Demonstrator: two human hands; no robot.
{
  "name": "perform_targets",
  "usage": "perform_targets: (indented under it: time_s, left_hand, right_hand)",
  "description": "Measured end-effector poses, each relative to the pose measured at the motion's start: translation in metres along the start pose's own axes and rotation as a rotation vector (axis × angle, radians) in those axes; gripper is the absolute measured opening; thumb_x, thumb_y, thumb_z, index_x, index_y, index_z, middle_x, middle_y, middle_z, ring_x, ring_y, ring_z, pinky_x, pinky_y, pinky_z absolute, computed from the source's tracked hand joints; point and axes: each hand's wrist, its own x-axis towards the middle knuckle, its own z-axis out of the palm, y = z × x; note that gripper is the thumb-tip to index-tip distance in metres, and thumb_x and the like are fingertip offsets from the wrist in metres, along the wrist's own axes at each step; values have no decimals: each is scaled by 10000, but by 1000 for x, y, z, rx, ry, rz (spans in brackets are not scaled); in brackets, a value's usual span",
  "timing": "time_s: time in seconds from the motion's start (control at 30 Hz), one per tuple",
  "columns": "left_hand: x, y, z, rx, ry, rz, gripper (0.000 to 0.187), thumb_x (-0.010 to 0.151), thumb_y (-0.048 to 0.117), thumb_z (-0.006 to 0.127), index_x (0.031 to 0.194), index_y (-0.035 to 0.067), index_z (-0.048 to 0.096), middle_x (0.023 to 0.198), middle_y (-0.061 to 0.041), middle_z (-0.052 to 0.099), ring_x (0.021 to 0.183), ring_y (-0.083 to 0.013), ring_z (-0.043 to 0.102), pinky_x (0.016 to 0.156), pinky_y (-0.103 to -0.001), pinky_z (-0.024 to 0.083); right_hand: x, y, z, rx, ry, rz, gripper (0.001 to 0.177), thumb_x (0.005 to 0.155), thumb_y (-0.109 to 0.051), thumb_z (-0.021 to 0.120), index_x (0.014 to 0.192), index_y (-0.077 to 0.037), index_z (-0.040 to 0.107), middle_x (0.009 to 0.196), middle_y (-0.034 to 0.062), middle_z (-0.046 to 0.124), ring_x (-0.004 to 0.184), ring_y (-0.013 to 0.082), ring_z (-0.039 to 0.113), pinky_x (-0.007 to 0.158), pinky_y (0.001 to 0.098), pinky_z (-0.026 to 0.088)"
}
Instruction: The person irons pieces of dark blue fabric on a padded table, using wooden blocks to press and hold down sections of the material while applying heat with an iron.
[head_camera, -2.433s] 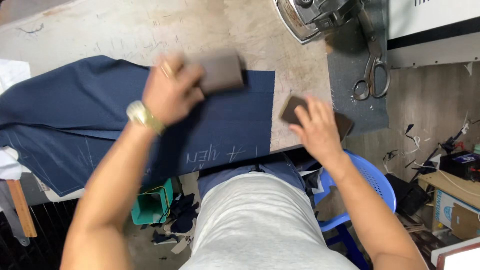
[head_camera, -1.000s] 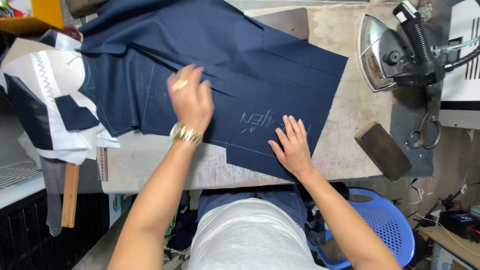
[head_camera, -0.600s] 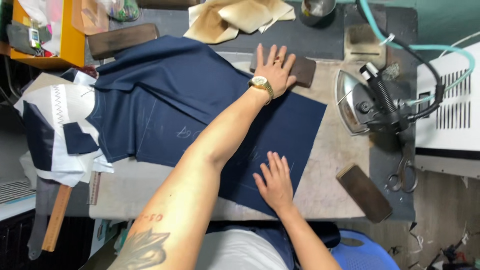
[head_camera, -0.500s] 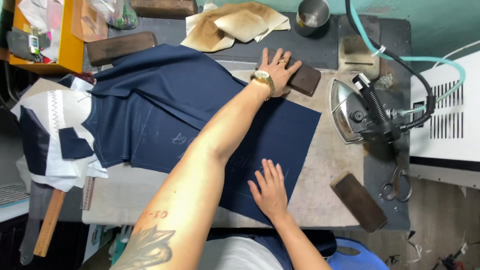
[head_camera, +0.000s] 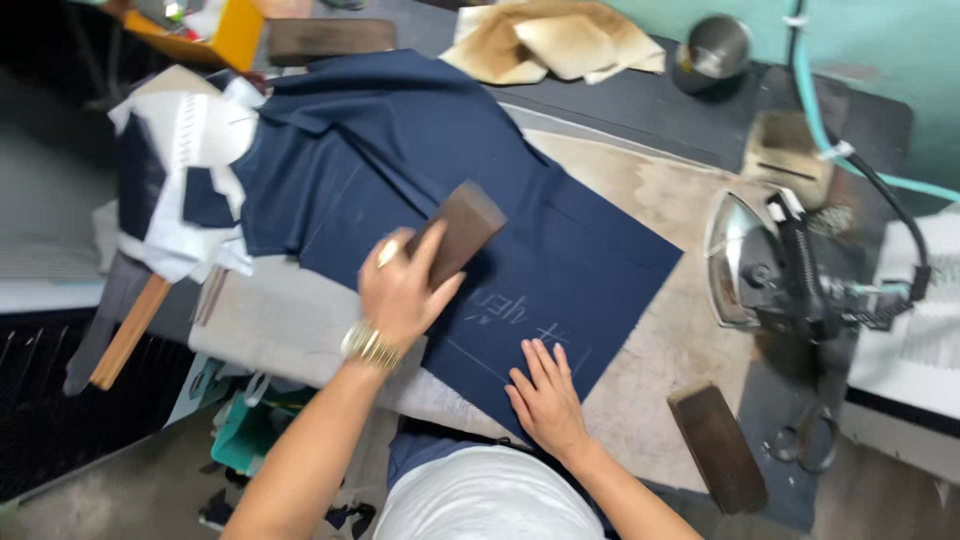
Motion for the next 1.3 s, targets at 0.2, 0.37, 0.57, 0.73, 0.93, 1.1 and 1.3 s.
perform_targets:
  time_s: [0.2,0.37,0.57,0.73,0.93,1.1,1.3]
  left_hand:
    - [-182,-95,-10,352,36,-564,647,796,474,801,1355,163,699,1077,-216,645,950,-415,632,768,-565,518]
    - [-163,-88,-41,454,88,-387,356,865,150,711,1218,106,731,1250,-184,658,1161,-310,601,971,-464,438]
    - [-146,-34,6,-13,308,90,145,873,-20,687,996,21,752,991,-195,721,920,-350,715,921,-500,562]
    - [-187,-2,44,-330,231,37,208,880,24,672,1063,69,759,1078,-109,742,1016,-291,727,970,-455,564]
    - [-180,-20,63,-223,-183,-31,482,1053,233,491,1511,89,447,1591,-234,376,1501,-382,317,1216,-523,255]
    - [-170,-34,73,-94,-284,34,547,1100,346,420,1591,111,375,1653,-260,279,1549,-401,216,1244,-550,120]
    - [-161,-40,73,-89,-296,88,536,1093,364,432,1573,124,428,1642,-244,327,1537,-395,264,1235,-574,133]
  right_hand:
    - [-9,-5,2,21,-74,-95,316,974,-323,701,1099,-38,652,1466,284,516,1394,429,483,1152,672,339]
    - [-13,-20,-3,38,-117,-110,304,985,-311,676,1067,-21,643,1464,294,519,1389,449,489,1161,667,327]
    - [-19,-25,21,-90,11,-36,179,926,-224,742,1022,-75,712,1411,205,632,1333,376,578,1153,644,360]
    - [-18,-18,15,-77,90,177,110,985,-241,687,969,-138,722,1038,32,691,991,273,638,859,442,458]
    - [-22,-4,25,-138,53,409,190,1026,-332,686,963,-169,762,743,-28,592,777,197,580,726,365,419]
    - [-9,-15,20,-182,1,454,232,1037,-339,674,955,-142,765,767,3,626,806,192,600,751,349,422]
    - [51,-50,25,-73,161,72,138,921,-74,725,1056,-51,703,1180,135,706,1109,314,639,969,447,485]
